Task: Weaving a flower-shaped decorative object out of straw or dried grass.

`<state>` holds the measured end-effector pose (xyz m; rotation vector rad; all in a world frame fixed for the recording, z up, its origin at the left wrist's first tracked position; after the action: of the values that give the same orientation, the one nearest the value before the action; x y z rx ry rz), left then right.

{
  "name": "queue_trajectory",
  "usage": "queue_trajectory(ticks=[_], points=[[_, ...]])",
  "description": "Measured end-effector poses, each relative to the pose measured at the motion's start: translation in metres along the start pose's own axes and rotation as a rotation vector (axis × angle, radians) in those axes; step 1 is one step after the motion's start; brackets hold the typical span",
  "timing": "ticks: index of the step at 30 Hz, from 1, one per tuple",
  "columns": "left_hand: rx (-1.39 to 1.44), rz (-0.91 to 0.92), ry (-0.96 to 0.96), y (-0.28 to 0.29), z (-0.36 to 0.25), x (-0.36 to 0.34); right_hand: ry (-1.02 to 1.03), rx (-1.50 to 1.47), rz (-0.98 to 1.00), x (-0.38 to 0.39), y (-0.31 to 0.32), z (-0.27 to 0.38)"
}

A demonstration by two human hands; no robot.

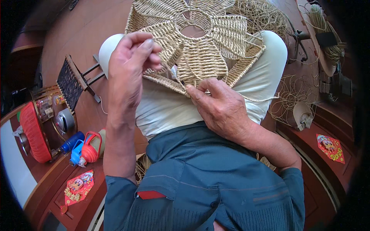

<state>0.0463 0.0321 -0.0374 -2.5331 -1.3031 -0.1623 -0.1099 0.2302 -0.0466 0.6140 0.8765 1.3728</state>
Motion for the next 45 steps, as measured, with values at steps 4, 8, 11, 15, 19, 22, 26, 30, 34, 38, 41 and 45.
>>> queue_trajectory(ticks=[4, 8, 11, 15, 19, 22, 26, 30, 34, 38, 41, 45], points=[[-0.122, 0.080, -0.074, -0.023, 0.002, -0.015, -0.017, 0.020, 0.028, -0.004, 0.000, 0.002], [-0.168, 0.151, -0.074, -0.037, 0.000, -0.018, -0.051, 0.040, 0.083, -0.005, 0.002, 0.004], [-0.241, 0.017, -0.130, -0.039, -0.006, -0.001, -0.071, 0.004, 0.087, -0.006, 0.003, 0.003], [-0.521, -0.070, 0.107, -0.034, -0.001, 0.041, -0.130, -0.063, 0.084, -0.007, 0.003, 0.002], [-0.396, -0.008, 0.209, -0.044, 0.025, 0.054, -0.119, -0.070, 0.070, -0.008, 0.001, 0.002], [-0.319, -0.002, 0.270, -0.045, 0.035, 0.053, -0.130, -0.038, 0.086, -0.008, 0.002, 0.002], [-0.408, 0.016, 0.166, -0.042, 0.041, 0.052, -0.128, -0.042, 0.116, -0.007, 0.003, 0.002], [-0.564, 0.089, 0.064, -0.036, 0.042, 0.054, -0.127, -0.041, 0.085, -0.007, 0.003, 0.003], [-0.508, 0.123, 0.173, -0.034, 0.038, 0.059, -0.126, -0.044, 0.062, -0.007, 0.002, 0.002], [-0.418, 0.017, 0.137, -0.043, 0.037, 0.066, -0.127, -0.050, 0.055, -0.006, 0.002, 0.001], [-0.479, -0.089, 0.062, -0.049, 0.042, 0.073, -0.130, -0.038, 0.041, -0.005, 0.002, 0.001], [-0.685, -0.217, -0.151, -0.059, 0.055, 0.080, -0.134, -0.033, 0.035, -0.004, 0.001, 0.000]])
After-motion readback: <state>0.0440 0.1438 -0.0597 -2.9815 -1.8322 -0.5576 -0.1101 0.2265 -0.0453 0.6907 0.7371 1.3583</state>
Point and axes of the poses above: each hand's wrist, its own x-axis away from the middle knuckle, its own y-axis out of the back of the hand, z = x × y, the point moved 1 cm from there along -x, towards the middle knuckle, and after that the axes turned 4 degrees about z, right-handed, at the moved point
